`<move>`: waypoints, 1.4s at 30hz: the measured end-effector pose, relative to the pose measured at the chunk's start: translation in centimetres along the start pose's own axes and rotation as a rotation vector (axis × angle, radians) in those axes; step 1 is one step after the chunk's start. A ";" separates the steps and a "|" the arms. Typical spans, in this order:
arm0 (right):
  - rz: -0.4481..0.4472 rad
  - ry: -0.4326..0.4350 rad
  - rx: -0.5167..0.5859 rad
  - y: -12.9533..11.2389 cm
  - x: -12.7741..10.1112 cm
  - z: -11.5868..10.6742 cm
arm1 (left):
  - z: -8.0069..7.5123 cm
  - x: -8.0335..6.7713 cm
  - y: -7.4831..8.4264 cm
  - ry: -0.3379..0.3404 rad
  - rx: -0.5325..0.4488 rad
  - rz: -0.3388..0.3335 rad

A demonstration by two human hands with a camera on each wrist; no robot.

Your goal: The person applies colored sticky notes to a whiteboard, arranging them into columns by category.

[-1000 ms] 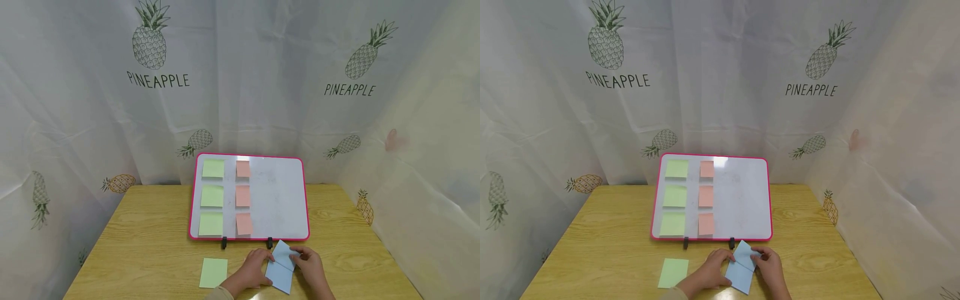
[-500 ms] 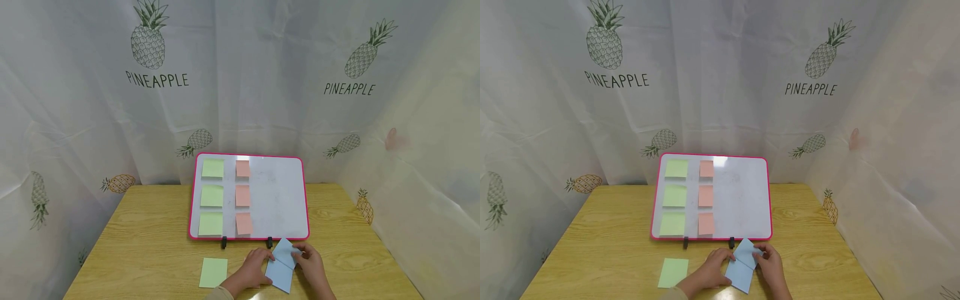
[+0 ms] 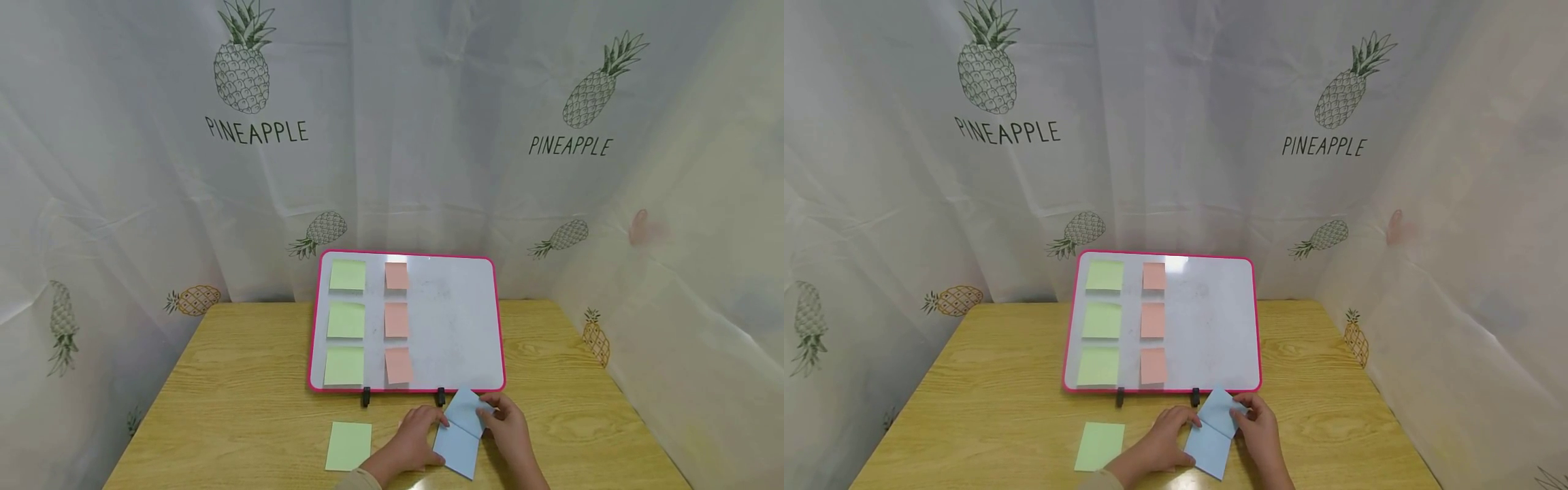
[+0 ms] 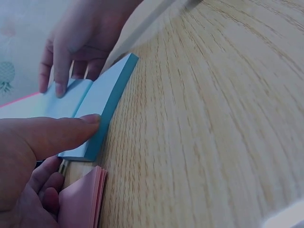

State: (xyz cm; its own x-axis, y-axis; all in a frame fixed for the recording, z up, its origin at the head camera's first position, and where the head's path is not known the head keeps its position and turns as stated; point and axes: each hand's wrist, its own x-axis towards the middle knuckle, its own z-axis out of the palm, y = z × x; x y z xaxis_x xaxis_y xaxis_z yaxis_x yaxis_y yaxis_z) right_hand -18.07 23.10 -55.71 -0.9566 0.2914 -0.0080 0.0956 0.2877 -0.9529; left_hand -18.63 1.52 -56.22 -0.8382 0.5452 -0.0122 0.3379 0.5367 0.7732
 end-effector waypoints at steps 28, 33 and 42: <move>-0.016 -0.020 0.001 -2.7 2.0 -1.3 | 0.3 -0.2 0.2 0.021 0.006 0.033; -0.071 -0.030 -0.039 -3.4 2.5 -1.4 | 0.4 -0.1 0.2 0.036 0.037 0.022; -0.133 -0.101 -0.087 -4.5 4.2 -1.6 | -0.3 0.1 0.8 -0.003 0.080 -0.006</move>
State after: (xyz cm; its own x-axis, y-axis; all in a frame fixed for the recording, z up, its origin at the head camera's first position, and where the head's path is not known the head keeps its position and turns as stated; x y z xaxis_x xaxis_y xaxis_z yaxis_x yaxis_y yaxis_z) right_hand -22.05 24.51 -50.95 -0.9847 0.1539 0.0816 -0.0141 0.3966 -0.9179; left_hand -18.58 1.84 -55.43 -0.8393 0.5433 -0.0188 0.3655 0.5896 0.7203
